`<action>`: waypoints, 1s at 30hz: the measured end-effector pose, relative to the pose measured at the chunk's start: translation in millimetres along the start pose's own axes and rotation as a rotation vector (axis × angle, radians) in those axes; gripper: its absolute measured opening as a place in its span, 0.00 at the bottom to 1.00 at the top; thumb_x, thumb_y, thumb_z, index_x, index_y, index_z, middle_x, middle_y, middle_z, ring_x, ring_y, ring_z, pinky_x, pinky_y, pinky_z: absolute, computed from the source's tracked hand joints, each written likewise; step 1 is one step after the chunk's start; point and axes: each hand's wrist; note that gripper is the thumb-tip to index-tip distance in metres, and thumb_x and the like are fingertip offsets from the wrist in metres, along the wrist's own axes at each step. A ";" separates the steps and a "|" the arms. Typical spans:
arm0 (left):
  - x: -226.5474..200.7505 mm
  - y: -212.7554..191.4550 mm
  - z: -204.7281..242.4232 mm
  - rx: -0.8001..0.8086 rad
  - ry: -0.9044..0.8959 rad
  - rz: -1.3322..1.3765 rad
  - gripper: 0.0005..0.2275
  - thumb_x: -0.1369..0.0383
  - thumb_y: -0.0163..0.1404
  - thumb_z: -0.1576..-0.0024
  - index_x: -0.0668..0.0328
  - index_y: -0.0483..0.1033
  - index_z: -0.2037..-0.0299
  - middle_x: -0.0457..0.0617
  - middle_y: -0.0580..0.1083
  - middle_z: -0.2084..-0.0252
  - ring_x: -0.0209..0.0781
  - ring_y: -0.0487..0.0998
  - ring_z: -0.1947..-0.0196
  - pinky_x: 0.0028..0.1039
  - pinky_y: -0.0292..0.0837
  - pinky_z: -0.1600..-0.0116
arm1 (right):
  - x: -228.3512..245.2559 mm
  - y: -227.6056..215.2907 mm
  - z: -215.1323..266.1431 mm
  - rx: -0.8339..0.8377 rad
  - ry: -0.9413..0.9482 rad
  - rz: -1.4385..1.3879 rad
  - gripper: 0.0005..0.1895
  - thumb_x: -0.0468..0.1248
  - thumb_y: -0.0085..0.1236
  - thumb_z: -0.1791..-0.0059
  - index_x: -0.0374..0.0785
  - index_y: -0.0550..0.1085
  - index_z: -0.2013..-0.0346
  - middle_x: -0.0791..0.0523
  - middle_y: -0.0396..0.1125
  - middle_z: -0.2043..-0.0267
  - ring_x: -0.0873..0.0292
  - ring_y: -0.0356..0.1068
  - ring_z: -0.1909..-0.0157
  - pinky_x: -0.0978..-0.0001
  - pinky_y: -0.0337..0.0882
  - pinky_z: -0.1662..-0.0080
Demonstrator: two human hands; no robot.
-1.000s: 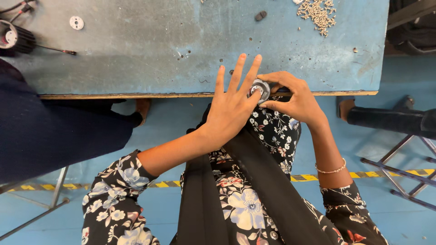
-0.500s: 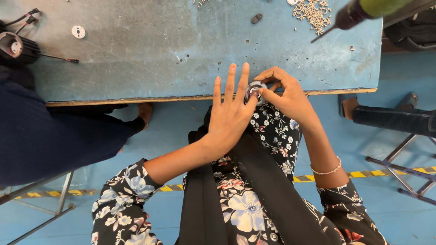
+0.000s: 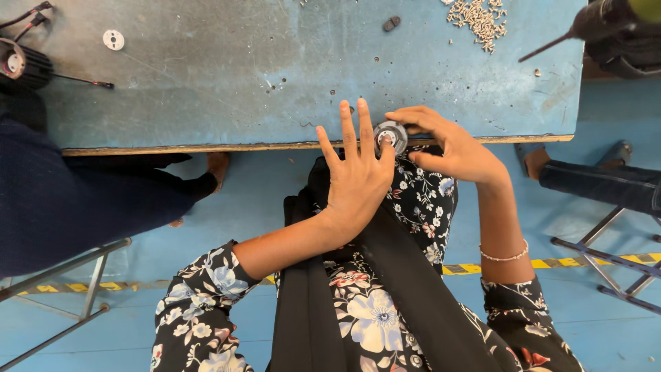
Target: The person assembles small electrical components on a blue table. They place a white disc onto a black cylindrical part, then use a green power drill to drive screws into the assembly. The person repeats this process with multiple components.
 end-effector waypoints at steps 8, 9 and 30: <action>8.5 -5.6 -8.6 0.114 0.014 0.099 0.14 0.71 0.53 0.45 0.60 0.78 0.49 0.68 0.54 0.25 0.73 0.50 0.24 0.75 0.47 0.32 | -12.4 42.6 0.7 -0.366 0.012 0.242 0.32 0.28 0.69 0.61 0.39 0.74 0.41 0.53 0.69 0.41 0.57 0.71 0.45 0.68 0.73 0.44; 12.3 -5.6 -13.3 0.125 0.020 0.110 0.15 0.72 0.53 0.46 0.61 0.78 0.49 0.68 0.52 0.24 0.73 0.48 0.24 0.76 0.47 0.32 | -14.2 46.5 -1.7 -0.422 -0.008 0.249 0.32 0.28 0.69 0.60 0.39 0.74 0.41 0.53 0.69 0.42 0.57 0.72 0.46 0.68 0.73 0.45; 40.7 5.8 -16.7 0.132 -0.071 0.657 0.21 0.81 0.51 0.47 0.61 0.75 0.41 0.68 0.49 0.23 0.69 0.45 0.22 0.59 0.47 0.26 | -9.7 58.1 -16.0 -0.562 -0.028 0.285 0.30 0.36 0.75 0.58 0.36 0.71 0.45 0.52 0.68 0.46 0.54 0.70 0.50 0.65 0.73 0.49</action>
Point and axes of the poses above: each hand's wrist, its own z-axis away from the middle knuckle, its own y-axis out of the palm, x = y × z
